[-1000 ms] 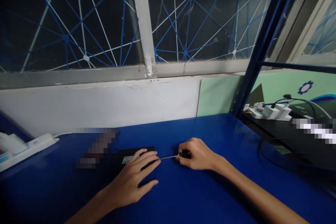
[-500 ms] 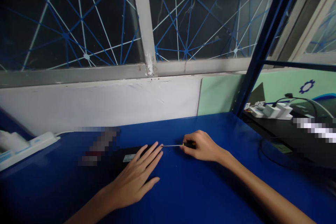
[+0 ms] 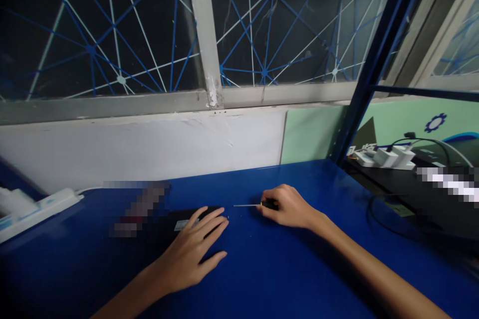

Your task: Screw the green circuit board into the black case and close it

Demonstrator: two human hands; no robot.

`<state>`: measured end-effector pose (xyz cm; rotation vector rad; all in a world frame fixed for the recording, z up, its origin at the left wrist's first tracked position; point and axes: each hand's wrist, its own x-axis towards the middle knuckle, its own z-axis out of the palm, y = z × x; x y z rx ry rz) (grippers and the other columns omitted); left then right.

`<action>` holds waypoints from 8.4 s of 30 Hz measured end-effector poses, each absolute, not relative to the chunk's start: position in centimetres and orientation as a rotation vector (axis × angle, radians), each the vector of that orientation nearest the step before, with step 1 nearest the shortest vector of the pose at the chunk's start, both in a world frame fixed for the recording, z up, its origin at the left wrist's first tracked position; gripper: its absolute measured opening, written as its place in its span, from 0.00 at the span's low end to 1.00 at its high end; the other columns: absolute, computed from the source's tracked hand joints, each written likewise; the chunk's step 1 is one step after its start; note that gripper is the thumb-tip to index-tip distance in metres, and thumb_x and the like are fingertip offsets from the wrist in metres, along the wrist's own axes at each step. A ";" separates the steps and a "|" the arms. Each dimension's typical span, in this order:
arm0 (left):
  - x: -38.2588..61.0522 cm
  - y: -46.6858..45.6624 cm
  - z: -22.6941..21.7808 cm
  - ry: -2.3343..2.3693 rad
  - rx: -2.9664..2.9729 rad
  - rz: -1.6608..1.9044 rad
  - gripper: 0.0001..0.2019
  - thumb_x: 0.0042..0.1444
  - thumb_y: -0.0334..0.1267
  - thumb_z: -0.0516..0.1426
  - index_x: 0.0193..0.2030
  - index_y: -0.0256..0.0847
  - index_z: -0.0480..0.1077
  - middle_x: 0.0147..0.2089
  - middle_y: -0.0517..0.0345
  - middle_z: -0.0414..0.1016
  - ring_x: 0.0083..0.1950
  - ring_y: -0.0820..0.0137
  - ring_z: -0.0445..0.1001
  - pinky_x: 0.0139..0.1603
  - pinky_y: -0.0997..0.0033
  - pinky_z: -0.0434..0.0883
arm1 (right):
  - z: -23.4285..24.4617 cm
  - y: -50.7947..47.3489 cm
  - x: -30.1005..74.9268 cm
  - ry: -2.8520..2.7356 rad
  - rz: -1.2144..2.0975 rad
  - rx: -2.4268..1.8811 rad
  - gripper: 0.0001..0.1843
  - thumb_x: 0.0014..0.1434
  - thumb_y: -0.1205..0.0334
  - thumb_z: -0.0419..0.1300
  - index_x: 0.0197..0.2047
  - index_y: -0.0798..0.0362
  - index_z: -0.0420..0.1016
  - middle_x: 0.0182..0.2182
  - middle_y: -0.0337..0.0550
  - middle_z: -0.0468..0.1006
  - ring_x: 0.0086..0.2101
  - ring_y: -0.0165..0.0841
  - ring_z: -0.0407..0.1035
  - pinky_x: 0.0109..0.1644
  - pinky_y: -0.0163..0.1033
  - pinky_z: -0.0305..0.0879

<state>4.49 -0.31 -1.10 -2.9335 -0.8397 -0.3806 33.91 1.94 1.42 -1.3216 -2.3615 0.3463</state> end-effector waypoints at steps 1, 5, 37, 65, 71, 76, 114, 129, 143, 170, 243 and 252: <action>4.5 -0.3 -1.1 -0.836 -2.935 -0.370 0.25 0.64 0.41 0.54 0.66 0.38 0.58 0.64 0.47 0.65 0.69 0.53 0.56 0.67 0.38 0.54 | 1.4 1.9 33.9 -2.366 0.344 -1.324 0.13 0.60 0.56 0.56 0.31 0.54 0.75 0.19 0.35 0.68 0.21 0.26 0.58 0.26 0.35 0.48; 4.6 -0.3 -0.8 -0.824 -2.941 -0.368 0.22 0.65 0.41 0.53 0.65 0.43 0.60 0.66 0.49 0.64 0.70 0.54 0.53 0.67 0.38 0.53 | 1.4 1.9 33.8 -2.375 0.346 -1.326 0.13 0.61 0.55 0.56 0.31 0.54 0.75 0.19 0.36 0.68 0.21 0.26 0.58 0.26 0.35 0.48; 2.4 1.3 0.1 -0.933 -2.947 -0.449 0.33 0.58 0.43 0.59 0.69 0.50 0.53 0.68 0.47 0.57 0.67 0.48 0.58 0.63 0.37 0.58 | -0.2 3.3 35.0 -2.389 0.005 -1.534 0.14 0.67 0.56 0.49 0.41 0.52 0.73 0.34 0.44 0.79 0.32 0.34 0.72 0.31 0.36 0.54; 5.4 3.5 -1.0 -1.027 -2.885 -0.404 0.30 0.59 0.53 0.57 0.66 0.49 0.59 0.58 0.46 0.67 0.56 0.51 0.68 0.54 0.44 0.66 | -1.5 3.7 35.1 -2.477 -0.050 -1.594 0.15 0.66 0.56 0.49 0.52 0.52 0.67 0.42 0.47 0.77 0.35 0.38 0.73 0.33 0.38 0.58; 2.3 3.0 -1.0 -1.031 -2.853 -0.410 0.29 0.61 0.48 0.57 0.67 0.46 0.56 0.63 0.46 0.65 0.60 0.51 0.66 0.58 0.45 0.65 | -1.8 3.7 35.0 -2.481 -0.057 -1.580 0.15 0.66 0.55 0.49 0.51 0.52 0.67 0.41 0.47 0.76 0.33 0.37 0.73 0.32 0.37 0.58; -0.7 2.3 -1.4 -1.021 -2.769 -0.441 0.26 0.63 0.46 0.56 0.65 0.42 0.59 0.64 0.43 0.64 0.63 0.50 0.63 0.60 0.44 0.64 | -1.5 3.5 34.8 -2.399 -0.188 -1.605 0.23 0.66 0.46 0.48 0.54 0.53 0.67 0.42 0.51 0.75 0.35 0.41 0.72 0.34 0.41 0.64; -1.3 0.7 -0.7 -1.127 -2.795 -0.567 0.28 0.58 0.51 0.58 0.62 0.44 0.62 0.63 0.44 0.66 0.62 0.48 0.65 0.57 0.41 0.66 | -0.7 -1.2 29.1 -2.558 0.431 -0.978 0.27 0.60 0.46 0.59 0.57 0.52 0.64 0.70 0.57 0.44 0.68 0.50 0.39 0.67 0.63 0.40; -1.3 0.4 -0.3 -1.105 -2.822 -0.524 0.36 0.53 0.60 0.59 0.65 0.46 0.60 0.64 0.42 0.64 0.62 0.43 0.65 0.56 0.36 0.63 | -0.6 -0.6 30.0 -2.501 0.802 -1.058 0.25 0.52 0.50 0.69 0.53 0.43 0.73 0.72 0.45 0.35 0.68 0.52 0.31 0.67 0.66 0.33; -1.6 0.1 0.5 -1.059 -2.775 -0.660 0.26 0.51 0.58 0.61 0.50 0.41 0.72 0.52 0.45 0.74 0.54 0.48 0.71 0.53 0.40 0.63 | -0.5 -1.3 29.2 -2.600 0.625 -1.063 0.50 0.50 0.39 0.66 0.68 0.53 0.54 0.71 0.60 0.33 0.67 0.55 0.30 0.67 0.65 0.28; -2.2 0.5 -0.3 -1.215 -2.856 -0.355 0.34 0.55 0.62 0.55 0.65 0.49 0.61 0.63 0.50 0.68 0.64 0.44 0.63 0.60 0.30 0.53 | -0.6 -1.1 29.5 -2.583 0.723 -1.030 0.49 0.39 0.45 0.72 0.62 0.52 0.65 0.71 0.58 0.31 0.67 0.58 0.31 0.66 0.66 0.30; -1.2 0.4 -1.0 -1.205 -2.797 -0.909 0.10 0.61 0.36 0.54 0.34 0.44 0.78 0.34 0.57 0.71 0.33 0.70 0.71 0.31 0.71 0.67 | 2.1 0.7 32.3 -2.051 0.285 -1.377 0.15 0.64 0.52 0.54 0.40 0.52 0.77 0.29 0.44 0.80 0.25 0.34 0.71 0.27 0.37 0.62; -1.1 0.5 -1.6 -1.236 -2.736 -0.956 0.10 0.62 0.37 0.55 0.34 0.43 0.78 0.34 0.58 0.72 0.31 0.71 0.69 0.31 0.71 0.66 | 0.0 3.0 35.4 -2.251 0.116 -1.848 0.22 0.56 0.40 0.58 0.42 0.50 0.73 0.32 0.44 0.80 0.31 0.42 0.75 0.28 0.38 0.57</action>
